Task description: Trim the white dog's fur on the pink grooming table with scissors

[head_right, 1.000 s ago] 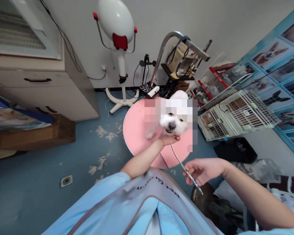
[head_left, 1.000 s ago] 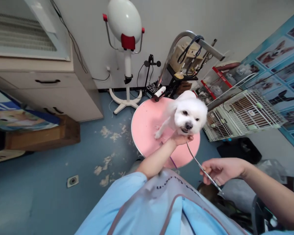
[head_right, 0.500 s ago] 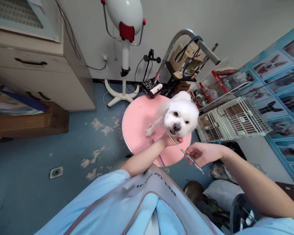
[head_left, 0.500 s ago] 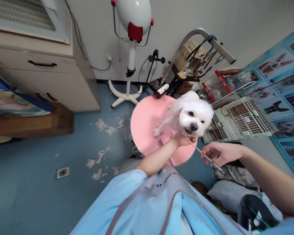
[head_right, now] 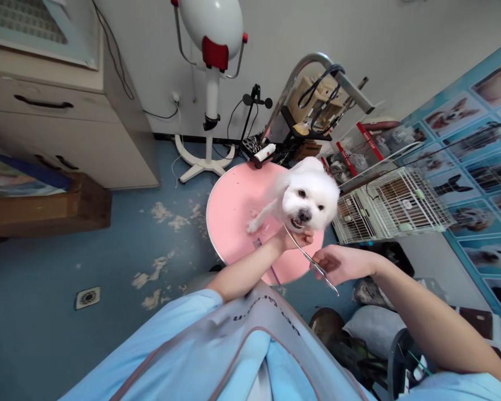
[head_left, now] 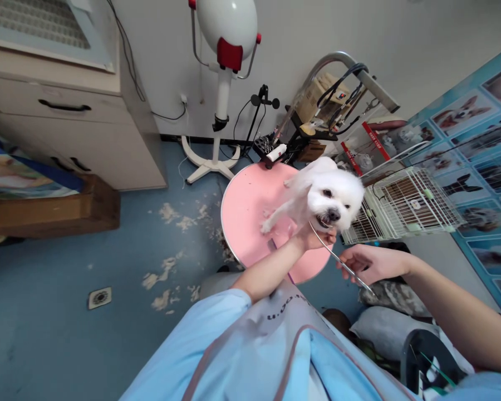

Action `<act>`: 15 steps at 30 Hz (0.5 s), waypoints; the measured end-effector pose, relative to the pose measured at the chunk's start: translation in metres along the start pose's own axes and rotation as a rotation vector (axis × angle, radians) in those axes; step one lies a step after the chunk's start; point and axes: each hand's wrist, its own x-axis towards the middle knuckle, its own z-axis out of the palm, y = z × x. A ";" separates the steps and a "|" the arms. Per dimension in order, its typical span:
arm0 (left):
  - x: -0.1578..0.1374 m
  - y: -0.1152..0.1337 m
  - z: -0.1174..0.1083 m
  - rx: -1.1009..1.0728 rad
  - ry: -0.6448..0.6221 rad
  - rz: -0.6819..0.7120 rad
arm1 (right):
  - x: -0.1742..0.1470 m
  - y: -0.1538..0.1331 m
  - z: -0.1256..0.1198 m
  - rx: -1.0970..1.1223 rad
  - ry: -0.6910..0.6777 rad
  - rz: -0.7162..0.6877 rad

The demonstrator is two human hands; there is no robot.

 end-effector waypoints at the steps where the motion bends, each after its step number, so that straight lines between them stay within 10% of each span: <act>1: 0.000 -0.001 0.000 0.000 -0.002 0.001 | 0.001 0.000 0.001 0.002 0.016 -0.005; 15: 0.006 -0.004 0.001 0.320 0.080 0.181 | 0.010 -0.001 0.013 -0.022 0.072 -0.058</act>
